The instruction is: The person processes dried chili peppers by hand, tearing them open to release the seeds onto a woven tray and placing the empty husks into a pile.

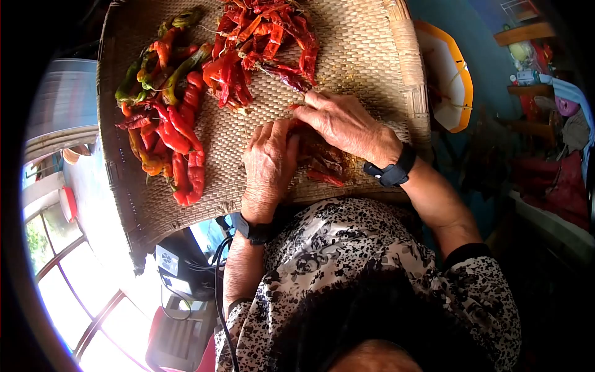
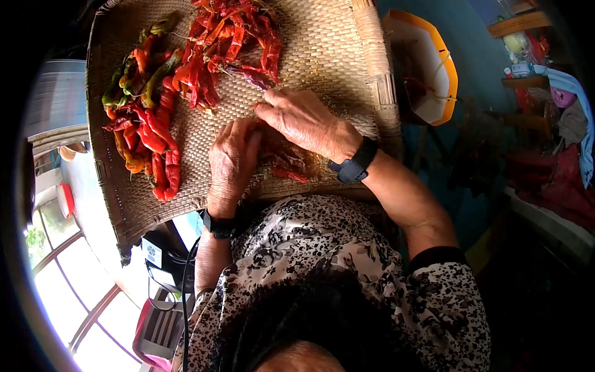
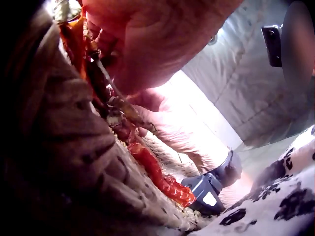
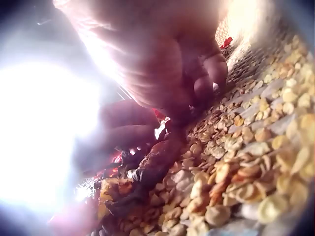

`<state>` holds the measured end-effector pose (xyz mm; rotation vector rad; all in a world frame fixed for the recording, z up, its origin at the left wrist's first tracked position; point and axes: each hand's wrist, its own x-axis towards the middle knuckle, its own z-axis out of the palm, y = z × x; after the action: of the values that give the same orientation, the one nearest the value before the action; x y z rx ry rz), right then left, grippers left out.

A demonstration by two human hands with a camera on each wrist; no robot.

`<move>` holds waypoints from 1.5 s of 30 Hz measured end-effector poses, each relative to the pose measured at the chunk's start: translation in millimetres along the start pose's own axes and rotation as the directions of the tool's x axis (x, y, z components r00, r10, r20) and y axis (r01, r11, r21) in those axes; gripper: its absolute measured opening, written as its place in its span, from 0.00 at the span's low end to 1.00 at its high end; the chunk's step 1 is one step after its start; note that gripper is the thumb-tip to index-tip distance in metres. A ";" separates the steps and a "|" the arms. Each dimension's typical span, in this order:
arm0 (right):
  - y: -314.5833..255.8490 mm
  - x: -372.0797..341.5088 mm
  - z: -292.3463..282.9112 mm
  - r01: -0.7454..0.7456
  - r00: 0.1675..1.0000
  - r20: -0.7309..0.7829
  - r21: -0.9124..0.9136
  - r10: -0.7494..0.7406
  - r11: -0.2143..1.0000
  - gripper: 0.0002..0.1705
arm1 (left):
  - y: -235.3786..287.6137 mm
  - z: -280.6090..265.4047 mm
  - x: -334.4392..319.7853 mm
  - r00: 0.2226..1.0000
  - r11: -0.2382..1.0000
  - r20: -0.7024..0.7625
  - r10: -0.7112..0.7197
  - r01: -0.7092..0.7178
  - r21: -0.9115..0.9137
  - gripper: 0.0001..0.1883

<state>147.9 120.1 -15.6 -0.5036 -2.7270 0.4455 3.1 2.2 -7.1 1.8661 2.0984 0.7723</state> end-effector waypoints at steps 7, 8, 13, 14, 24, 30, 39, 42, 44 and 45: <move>5.9 -13.2 -6.1 -0.099 0.994 -0.051 -0.017 0.098 0.995 0.04 | 4.0 0.9 -2.1 0.997 0.997 0.038 0.064 -0.066 0.051 0.15; 4.8 -16.4 -8.0 -0.117 0.992 -0.040 -0.016 0.116 0.993 0.05 | 4.7 0.8 -1.3 0.997 0.996 0.037 0.068 -0.070 0.046 0.15; -0.8 -22.9 -15.1 -0.218 0.975 -0.048 0.000 0.218 0.976 0.03 | 3.6 3.6 0.8 0.997 0.996 0.027 0.070 -0.071 0.054 0.19; 2.9 -24.5 -16.6 -0.204 0.973 -0.089 0.116 0.215 0.972 0.04 | 4.5 2.8 -0.2 0.999 0.997 0.036 0.035 -0.037 0.062 0.20; 68.2 -96.7 -92.0 0.176 0.641 -0.027 0.978 0.767 -0.112 0.12 | 4.1 -0.1 0.6 0.996 0.994 0.073 0.044 -0.052 0.101 0.08; 74.8 -116.5 -79.0 0.214 0.496 0.052 0.960 0.867 -0.180 0.14 | 3.8 -0.5 0.0 0.998 0.998 0.044 0.043 -0.046 0.053 0.05; -32.7 -59.0 -8.5 -0.210 0.976 0.101 0.187 0.194 0.960 0.15 | 2.1 -1.7 -0.2 1.000 1.000 -0.009 0.005 -0.005 0.008 0.05; -46.5 -53.6 -6.4 -0.218 0.975 -0.002 0.129 0.221 0.967 0.21 | 2.8 -5.1 -1.7 0.999 0.999 -0.007 -0.036 0.036 -0.025 0.05; -47.7 -54.0 -8.2 -0.244 0.969 0.074 0.141 0.236 0.959 0.18 | 5.9 -7.5 -2.0 0.997 0.996 0.007 -0.075 0.075 -0.057 0.04; -46.5 -55.1 -5.2 -0.256 0.964 0.101 0.132 0.244 0.957 0.16 | 6.5 -7.4 -1.6 0.998 0.996 0.006 -0.064 0.064 -0.070 0.04</move>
<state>185.1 58.5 -8.7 -0.8126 -2.6929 0.7384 5.3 -0.7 2.2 1.7547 2.0894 0.8158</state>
